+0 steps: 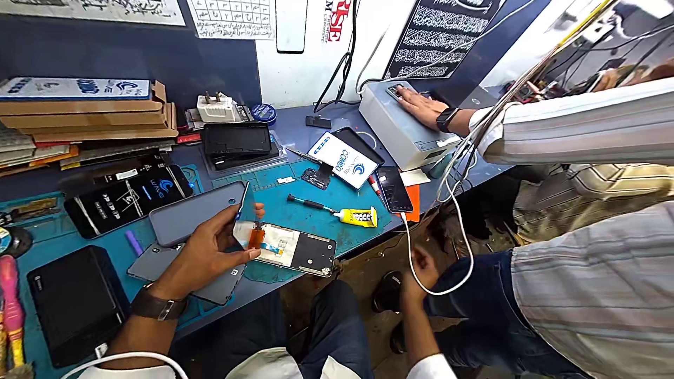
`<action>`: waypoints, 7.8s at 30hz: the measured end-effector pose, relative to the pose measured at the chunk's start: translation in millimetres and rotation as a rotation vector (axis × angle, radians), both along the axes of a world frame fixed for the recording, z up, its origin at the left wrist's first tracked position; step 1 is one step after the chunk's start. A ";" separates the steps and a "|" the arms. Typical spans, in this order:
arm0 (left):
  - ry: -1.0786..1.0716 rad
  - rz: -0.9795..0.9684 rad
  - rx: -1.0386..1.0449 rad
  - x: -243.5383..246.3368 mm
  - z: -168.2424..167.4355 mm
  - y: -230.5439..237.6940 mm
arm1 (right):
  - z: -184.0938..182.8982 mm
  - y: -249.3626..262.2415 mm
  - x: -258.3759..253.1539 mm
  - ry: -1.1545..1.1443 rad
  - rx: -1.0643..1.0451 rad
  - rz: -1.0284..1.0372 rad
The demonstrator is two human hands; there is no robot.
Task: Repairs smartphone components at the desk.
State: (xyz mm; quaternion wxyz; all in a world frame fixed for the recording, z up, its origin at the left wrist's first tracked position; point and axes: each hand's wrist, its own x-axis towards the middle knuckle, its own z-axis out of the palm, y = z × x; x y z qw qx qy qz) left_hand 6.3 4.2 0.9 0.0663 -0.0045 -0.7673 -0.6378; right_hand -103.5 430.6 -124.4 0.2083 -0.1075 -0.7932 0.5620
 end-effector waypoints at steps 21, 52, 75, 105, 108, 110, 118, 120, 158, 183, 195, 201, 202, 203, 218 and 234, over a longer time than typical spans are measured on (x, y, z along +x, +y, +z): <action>0.067 -0.102 0.008 2.1 7.5 -0.9 | 112.4 -86.2 27.0 0.076 0.239 0.317; 0.177 -0.090 -0.834 -2.5 18.6 106.2 | 168.2 -105.7 -40.4 -0.032 0.049 0.665; 0.218 -0.028 -0.903 6.4 -2.0 122.3 | 169.6 -223.0 -14.6 0.471 0.734 1.366; 0.202 -0.052 -0.896 4.0 -2.4 118.2 | 169.0 -226.5 -13.0 0.465 0.797 1.240; 0.203 -0.052 -0.901 3.3 -2.0 117.5 | 168.9 -226.6 -12.7 0.464 0.807 1.216; 0.196 -0.059 -0.902 2.9 -1.5 116.8 | 168.0 -226.2 -12.5 0.466 0.803 1.198; 0.192 -0.062 -0.897 1.9 0.1 116.3 | 164.9 -225.3 -16.0 0.452 0.793 1.162; 0.188 -0.073 -0.897 1.4 0.4 116.0 | 164.9 -225.4 -16.4 0.454 0.794 1.155; 0.152 -0.122 -0.843 0.1 1.8 113.2 | 163.4 -226.7 -21.7 0.454 0.820 1.033; 0.174 -0.103 -0.894 0.6 1.6 113.0 | 163.3 -227.5 -16.7 0.436 0.821 1.042; 0.176 -0.108 -0.885 0.1 1.7 113.4 | 162.2 -225.6 -17.9 0.445 0.822 0.986; 0.164 -0.121 -0.881 -0.1 1.9 113.1 | 162.2 -222.8 -18.2 0.439 0.840 0.973; 0.163 -0.126 -0.884 -0.2 1.7 113.2 | 162.4 -222.4 -18.0 0.441 0.840 0.971; 0.165 -0.126 -0.887 -0.3 1.6 113.2 | 162.6 -222.0 -17.9 0.444 0.841 0.970; 0.110 -0.174 -0.843 0.4 8.4 101.9 | 154.8 -166.2 -65.5 -0.347 0.155 0.531; 0.078 -0.124 -0.907 4.1 9.1 85.3 | 145.0 -145.9 -75.7 -0.044 0.615 0.456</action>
